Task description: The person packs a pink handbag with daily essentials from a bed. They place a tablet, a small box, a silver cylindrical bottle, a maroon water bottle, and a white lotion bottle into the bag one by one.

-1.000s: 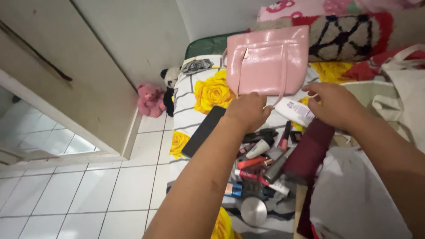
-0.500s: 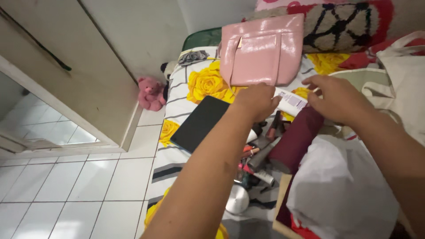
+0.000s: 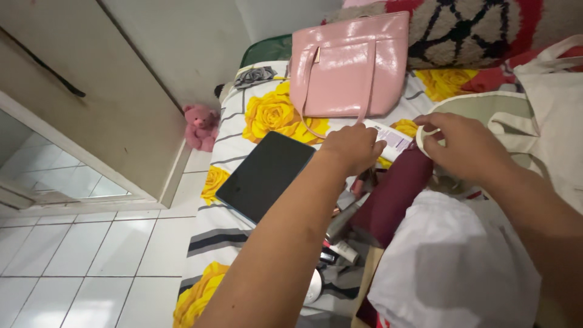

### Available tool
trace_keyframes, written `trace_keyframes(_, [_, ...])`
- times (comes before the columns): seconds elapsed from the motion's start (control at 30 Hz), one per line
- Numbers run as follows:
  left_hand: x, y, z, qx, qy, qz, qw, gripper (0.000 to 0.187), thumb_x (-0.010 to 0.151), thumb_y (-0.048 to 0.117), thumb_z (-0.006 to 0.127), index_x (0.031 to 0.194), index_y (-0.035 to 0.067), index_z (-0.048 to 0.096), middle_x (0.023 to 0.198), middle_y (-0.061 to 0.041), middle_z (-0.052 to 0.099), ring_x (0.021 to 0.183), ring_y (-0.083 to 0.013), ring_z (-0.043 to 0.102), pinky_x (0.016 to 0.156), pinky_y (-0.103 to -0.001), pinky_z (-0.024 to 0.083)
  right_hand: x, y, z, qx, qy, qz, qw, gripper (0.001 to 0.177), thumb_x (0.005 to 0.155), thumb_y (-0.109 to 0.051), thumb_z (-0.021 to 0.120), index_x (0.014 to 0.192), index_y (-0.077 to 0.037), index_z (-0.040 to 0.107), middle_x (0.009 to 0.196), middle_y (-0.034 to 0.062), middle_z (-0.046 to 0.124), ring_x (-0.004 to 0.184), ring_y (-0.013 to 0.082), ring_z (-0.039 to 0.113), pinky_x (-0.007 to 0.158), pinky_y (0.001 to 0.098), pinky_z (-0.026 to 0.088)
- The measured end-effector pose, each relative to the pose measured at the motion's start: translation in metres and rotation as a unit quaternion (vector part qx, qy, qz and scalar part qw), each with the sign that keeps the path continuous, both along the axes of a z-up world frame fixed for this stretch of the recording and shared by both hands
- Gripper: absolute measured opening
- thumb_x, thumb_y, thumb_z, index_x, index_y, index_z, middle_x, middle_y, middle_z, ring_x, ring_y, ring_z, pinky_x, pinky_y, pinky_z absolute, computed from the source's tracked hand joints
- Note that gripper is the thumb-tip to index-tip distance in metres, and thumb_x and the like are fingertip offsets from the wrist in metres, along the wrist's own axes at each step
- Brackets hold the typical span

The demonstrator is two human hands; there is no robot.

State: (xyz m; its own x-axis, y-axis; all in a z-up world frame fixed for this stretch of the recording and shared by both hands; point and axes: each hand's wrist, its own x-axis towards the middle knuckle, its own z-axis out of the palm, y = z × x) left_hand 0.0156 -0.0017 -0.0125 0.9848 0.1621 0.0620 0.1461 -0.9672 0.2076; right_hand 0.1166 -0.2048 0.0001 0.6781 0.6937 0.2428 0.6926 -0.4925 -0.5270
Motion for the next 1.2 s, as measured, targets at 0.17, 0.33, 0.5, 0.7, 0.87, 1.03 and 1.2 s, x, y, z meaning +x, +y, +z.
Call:
trace_keyframes(0.17, [0.000,0.007,-0.006,0.008,0.023,0.013,1.000,0.044,0.098,0.045,0.047,0.113,0.011,0.069,0.117,-0.014,0.069,0.109,-0.0354,0.067,0.092,-0.053,0.051,0.005,0.009,-0.009,0.019,-0.008,0.004,1.000,0.042,0.086,-0.017,0.062,0.126,-0.007,0.070,0.117,0.0182,0.073,0.102,0.0312,0.072,0.088,0.0434,0.055])
trace_keyframes(0.33, [0.007,0.014,-0.019,-0.004,0.026,0.022,0.999,0.045,0.098,0.045,0.047,0.112,0.010,0.071,0.116,-0.015,0.071,0.109,-0.0360,0.068,0.093,-0.052,0.052,0.024,0.015,-0.029,0.034,-0.041,0.050,0.997,0.043,0.086,-0.015,0.062,0.127,-0.004,0.069,0.114,0.0205,0.073,0.099,0.0329,0.073,0.091,0.0434,0.055])
trace_keyframes(0.5, [0.001,0.018,-0.044,-0.019,0.068,0.036,0.997,0.047,0.098,0.047,0.047,0.110,0.010,0.073,0.118,-0.016,0.071,0.111,-0.0356,0.067,0.093,-0.052,0.053,0.056,0.039,-0.037,0.032,-0.048,0.060,0.997,0.041,0.088,-0.015,0.062,0.127,-0.004,0.070,0.116,0.0198,0.073,0.098,0.0354,0.071,0.088,0.0437,0.055])
trace_keyframes(0.7, [-0.010,0.058,-0.049,0.019,0.049,0.046,0.998,0.046,0.100,0.046,0.046,0.112,0.009,0.071,0.120,-0.017,0.069,0.114,-0.0364,0.065,0.099,-0.050,0.050,0.077,0.095,-0.058,0.068,-0.010,0.082,0.994,0.042,0.086,-0.016,0.066,0.126,-0.004,0.070,0.112,0.0181,0.074,0.096,0.0314,0.074,0.088,0.0416,0.056])
trace_keyframes(0.87, [0.003,0.089,-0.047,0.001,0.069,0.080,0.994,0.046,0.100,0.046,0.045,0.113,0.009,0.069,0.119,-0.016,0.068,0.112,-0.0363,0.065,0.094,-0.052,0.051,0.076,0.119,-0.086,0.027,0.016,0.090,0.995,0.043,0.085,-0.015,0.066,0.127,-0.005,0.070,0.114,0.0179,0.074,0.100,0.0317,0.073,0.090,0.0423,0.055])
trace_keyframes(1.03, [0.016,0.099,-0.052,-0.029,0.045,0.088,0.995,0.046,0.100,0.047,0.045,0.111,0.010,0.070,0.118,-0.016,0.068,0.111,-0.0369,0.065,0.093,-0.052,0.051,0.078,0.132,-0.096,-0.024,0.020,0.072,0.997,0.044,0.085,-0.016,0.067,0.128,-0.007,0.070,0.113,0.0182,0.074,0.102,0.0330,0.071,0.091,0.0434,0.054])
trace_keyframes(1.2, [0.003,0.112,-0.054,-0.022,0.080,0.077,0.994,0.048,0.101,0.049,0.044,0.115,0.009,0.068,0.122,-0.016,0.067,0.113,-0.0371,0.064,0.094,-0.052,0.051,0.068,0.155,-0.106,0.033,0.085,0.071,0.993,0.044,0.084,-0.017,0.066,0.126,-0.005,0.069,0.114,0.0172,0.074,0.099,0.0308,0.074,0.090,0.0412,0.056])
